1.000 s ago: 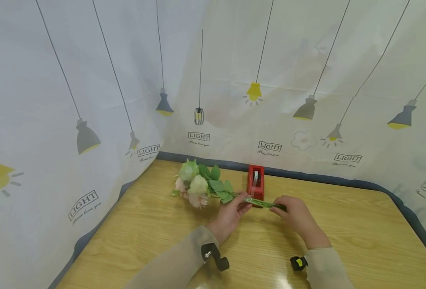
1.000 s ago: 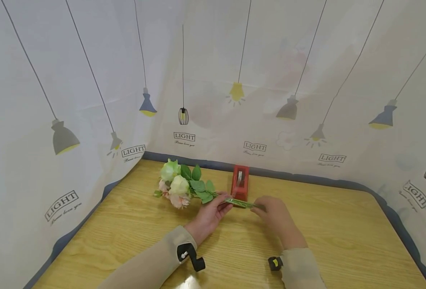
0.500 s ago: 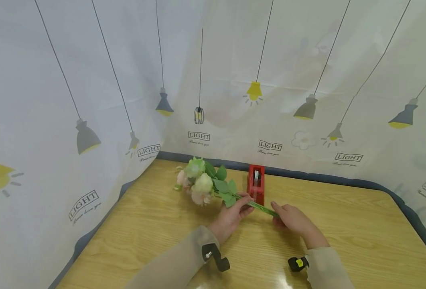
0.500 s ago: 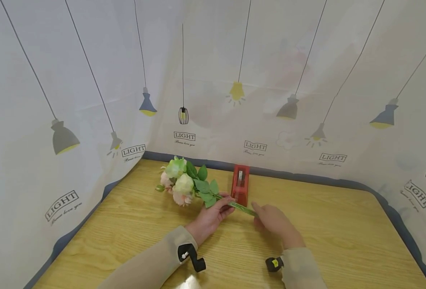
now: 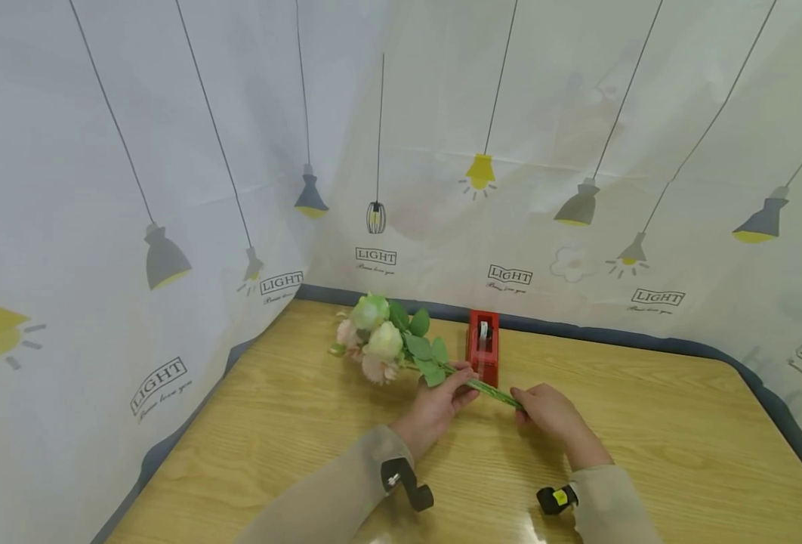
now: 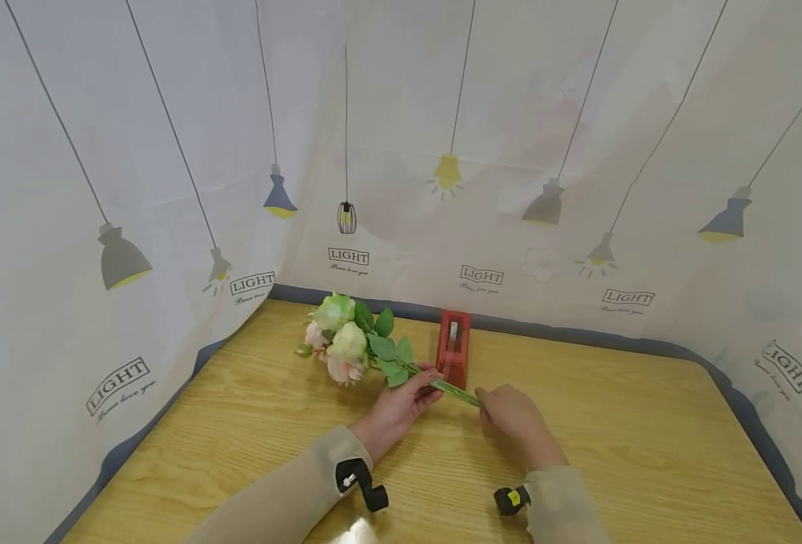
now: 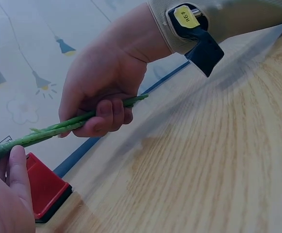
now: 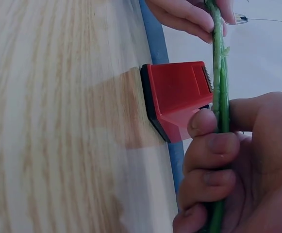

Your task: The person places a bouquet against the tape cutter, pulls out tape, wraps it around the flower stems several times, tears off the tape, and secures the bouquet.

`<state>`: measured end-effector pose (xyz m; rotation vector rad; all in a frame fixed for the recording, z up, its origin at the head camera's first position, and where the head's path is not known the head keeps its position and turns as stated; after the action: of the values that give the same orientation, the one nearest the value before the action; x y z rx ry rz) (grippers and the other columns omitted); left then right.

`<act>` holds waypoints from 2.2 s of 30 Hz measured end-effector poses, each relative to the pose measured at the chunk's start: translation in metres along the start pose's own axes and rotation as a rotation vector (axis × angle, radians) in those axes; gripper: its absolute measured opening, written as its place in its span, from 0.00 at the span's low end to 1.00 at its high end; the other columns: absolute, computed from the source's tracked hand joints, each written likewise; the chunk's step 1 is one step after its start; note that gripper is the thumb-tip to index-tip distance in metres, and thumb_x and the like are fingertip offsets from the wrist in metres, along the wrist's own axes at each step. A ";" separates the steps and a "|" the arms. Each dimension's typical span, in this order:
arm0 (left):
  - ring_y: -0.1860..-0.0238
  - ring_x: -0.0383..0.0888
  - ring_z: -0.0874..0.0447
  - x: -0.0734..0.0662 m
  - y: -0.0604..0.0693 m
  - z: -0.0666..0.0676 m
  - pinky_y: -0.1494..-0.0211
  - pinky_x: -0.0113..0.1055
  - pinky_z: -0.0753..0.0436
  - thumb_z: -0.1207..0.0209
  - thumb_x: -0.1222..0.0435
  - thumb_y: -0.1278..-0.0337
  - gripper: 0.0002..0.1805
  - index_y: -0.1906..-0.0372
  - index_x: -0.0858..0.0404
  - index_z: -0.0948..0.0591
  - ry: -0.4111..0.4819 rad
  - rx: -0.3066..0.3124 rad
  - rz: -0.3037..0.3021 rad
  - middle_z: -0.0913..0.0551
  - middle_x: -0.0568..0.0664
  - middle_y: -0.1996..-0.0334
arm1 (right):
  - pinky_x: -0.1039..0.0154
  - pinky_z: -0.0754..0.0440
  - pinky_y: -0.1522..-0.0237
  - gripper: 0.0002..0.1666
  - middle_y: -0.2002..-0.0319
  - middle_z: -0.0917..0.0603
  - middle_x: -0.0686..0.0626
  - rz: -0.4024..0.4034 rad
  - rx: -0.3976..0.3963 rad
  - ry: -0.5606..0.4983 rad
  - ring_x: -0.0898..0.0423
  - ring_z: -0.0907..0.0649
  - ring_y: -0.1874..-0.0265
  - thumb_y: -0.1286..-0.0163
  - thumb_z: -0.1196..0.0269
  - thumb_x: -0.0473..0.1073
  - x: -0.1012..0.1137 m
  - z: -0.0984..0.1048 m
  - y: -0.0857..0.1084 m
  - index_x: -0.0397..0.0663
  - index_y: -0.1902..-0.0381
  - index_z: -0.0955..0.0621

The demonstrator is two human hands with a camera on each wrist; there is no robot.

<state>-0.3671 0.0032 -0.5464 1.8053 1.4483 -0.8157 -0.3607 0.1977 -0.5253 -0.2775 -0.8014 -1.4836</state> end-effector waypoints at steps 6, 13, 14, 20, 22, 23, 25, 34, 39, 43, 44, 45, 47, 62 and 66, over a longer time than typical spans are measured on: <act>0.61 0.38 0.09 0.000 0.000 -0.001 0.54 0.29 0.09 0.35 0.70 0.29 0.07 0.50 0.65 0.15 0.024 0.004 -0.016 0.10 0.47 0.62 | 0.62 0.37 0.72 0.33 0.85 0.31 0.56 0.001 -0.046 0.012 0.57 0.33 0.80 0.15 0.50 0.56 0.000 0.003 0.001 0.46 0.77 0.15; 0.61 0.39 0.10 -0.001 -0.001 -0.001 0.53 0.29 0.09 0.35 0.70 0.28 0.08 0.49 0.66 0.16 0.055 0.026 -0.034 0.11 0.48 0.61 | 0.62 0.37 0.74 0.32 0.84 0.29 0.54 0.081 -0.163 0.066 0.55 0.33 0.80 0.15 0.49 0.56 0.007 0.010 0.004 0.47 0.77 0.16; 0.61 0.39 0.10 -0.002 -0.001 -0.001 0.53 0.29 0.09 0.35 0.70 0.29 0.08 0.49 0.65 0.16 0.061 0.020 -0.035 0.11 0.49 0.61 | 0.61 0.36 0.74 0.32 0.83 0.28 0.54 0.096 -0.186 0.076 0.55 0.32 0.80 0.15 0.49 0.56 0.009 0.011 0.004 0.47 0.77 0.17; 0.60 0.39 0.11 -0.003 -0.001 0.000 0.51 0.29 0.09 0.34 0.68 0.28 0.08 0.49 0.62 0.15 0.049 -0.011 -0.012 0.13 0.47 0.58 | 0.60 0.32 0.72 0.30 0.75 0.19 0.50 0.150 -0.259 0.095 0.53 0.28 0.76 0.15 0.48 0.59 0.016 0.017 0.006 0.46 0.69 0.14; 0.59 0.39 0.11 0.000 -0.001 0.001 0.49 0.27 0.10 0.36 0.66 0.26 0.10 0.47 0.65 0.16 0.036 -0.006 0.015 0.14 0.47 0.58 | 0.60 0.32 0.72 0.28 0.72 0.18 0.49 0.154 -0.258 0.077 0.53 0.28 0.75 0.15 0.47 0.59 0.017 0.016 0.007 0.46 0.65 0.13; 0.58 0.38 0.12 0.001 -0.001 0.000 0.49 0.26 0.10 0.36 0.65 0.26 0.12 0.45 0.67 0.17 0.026 -0.001 0.027 0.14 0.46 0.58 | 0.60 0.32 0.71 0.27 0.72 0.18 0.48 0.158 -0.254 0.068 0.53 0.28 0.75 0.15 0.46 0.58 0.017 0.017 0.007 0.46 0.64 0.13; 0.58 0.37 0.12 0.003 -0.001 0.001 0.48 0.25 0.11 0.36 0.64 0.25 0.13 0.44 0.67 0.18 0.013 0.005 0.038 0.15 0.45 0.58 | 0.60 0.32 0.71 0.25 0.71 0.18 0.48 0.163 -0.247 0.056 0.52 0.28 0.74 0.15 0.45 0.57 0.016 0.016 0.007 0.46 0.62 0.12; 0.57 0.39 0.11 0.001 -0.002 0.002 0.48 0.27 0.10 0.38 0.66 0.24 0.06 0.51 0.63 0.16 0.031 -0.005 0.017 0.12 0.46 0.58 | 0.60 0.28 0.67 0.19 0.61 0.13 0.47 0.215 -0.231 0.028 0.53 0.24 0.67 0.17 0.40 0.55 0.016 0.018 0.006 0.46 0.53 0.12; 0.57 0.40 0.10 0.001 -0.003 0.003 0.46 0.29 0.10 0.36 0.67 0.26 0.12 0.44 0.67 0.17 0.038 -0.041 0.026 0.10 0.48 0.57 | 0.60 0.28 0.67 0.17 0.64 0.15 0.48 0.242 -0.251 0.033 0.53 0.24 0.68 0.19 0.38 0.53 0.018 0.020 0.007 0.45 0.54 0.13; 0.53 0.39 0.10 0.001 -0.001 0.003 0.42 0.29 0.11 0.35 0.65 0.26 0.20 0.37 0.70 0.20 0.002 -0.039 0.033 0.11 0.48 0.52 | 0.61 0.27 0.67 0.14 0.65 0.15 0.49 0.292 -0.320 0.059 0.54 0.24 0.69 0.20 0.36 0.52 0.022 0.025 0.011 0.47 0.57 0.13; 0.51 0.40 0.10 0.000 0.000 0.003 0.41 0.31 0.11 0.35 0.65 0.26 0.20 0.37 0.71 0.20 0.002 -0.035 0.023 0.12 0.50 0.50 | 0.61 0.26 0.67 0.13 0.65 0.15 0.49 0.312 -0.347 0.067 0.54 0.24 0.69 0.21 0.35 0.51 0.024 0.027 0.012 0.48 0.57 0.14; 0.50 0.40 0.10 0.000 0.001 0.003 0.39 0.32 0.11 0.36 0.65 0.25 0.22 0.35 0.72 0.21 0.005 -0.030 0.023 0.12 0.50 0.48 | 0.61 0.25 0.67 0.12 0.65 0.14 0.49 0.333 -0.375 0.077 0.55 0.23 0.69 0.22 0.34 0.50 0.025 0.029 0.014 0.48 0.58 0.14; 0.48 0.40 0.10 0.000 0.003 0.003 0.36 0.33 0.13 0.36 0.64 0.25 0.22 0.34 0.72 0.21 0.009 -0.017 0.022 0.14 0.51 0.44 | 0.59 0.22 0.66 0.09 0.65 0.13 0.49 0.372 -0.425 0.098 0.55 0.22 0.69 0.23 0.32 0.48 0.027 0.032 0.016 0.49 0.60 0.14; 0.50 0.40 0.12 0.002 0.006 -0.001 0.36 0.32 0.13 0.36 0.64 0.24 0.15 0.42 0.69 0.18 0.040 0.041 0.015 0.13 0.46 0.53 | 0.50 0.12 0.60 0.05 0.65 0.12 0.49 0.540 -0.563 0.116 0.52 0.15 0.65 0.32 0.25 0.42 0.022 0.032 0.015 0.50 0.63 0.13; 0.53 0.39 0.12 0.003 0.003 0.000 0.40 0.30 0.12 0.36 0.67 0.26 0.10 0.47 0.68 0.17 0.052 0.016 0.025 0.13 0.47 0.56 | 0.53 0.13 0.60 0.06 0.65 0.13 0.50 0.517 -0.526 0.124 0.53 0.16 0.65 0.32 0.25 0.42 0.022 0.032 0.013 0.50 0.64 0.13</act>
<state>-0.3632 0.0044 -0.5487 1.8657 1.4525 -0.7753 -0.3601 0.2023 -0.4851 -0.7220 -0.1968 -1.1772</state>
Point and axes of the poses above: each hand's wrist, its own y-axis away from the middle knuckle, its own z-axis out of the back of the hand, x = y × z, the point moved 7 cm from there along -y, towards the middle knuckle
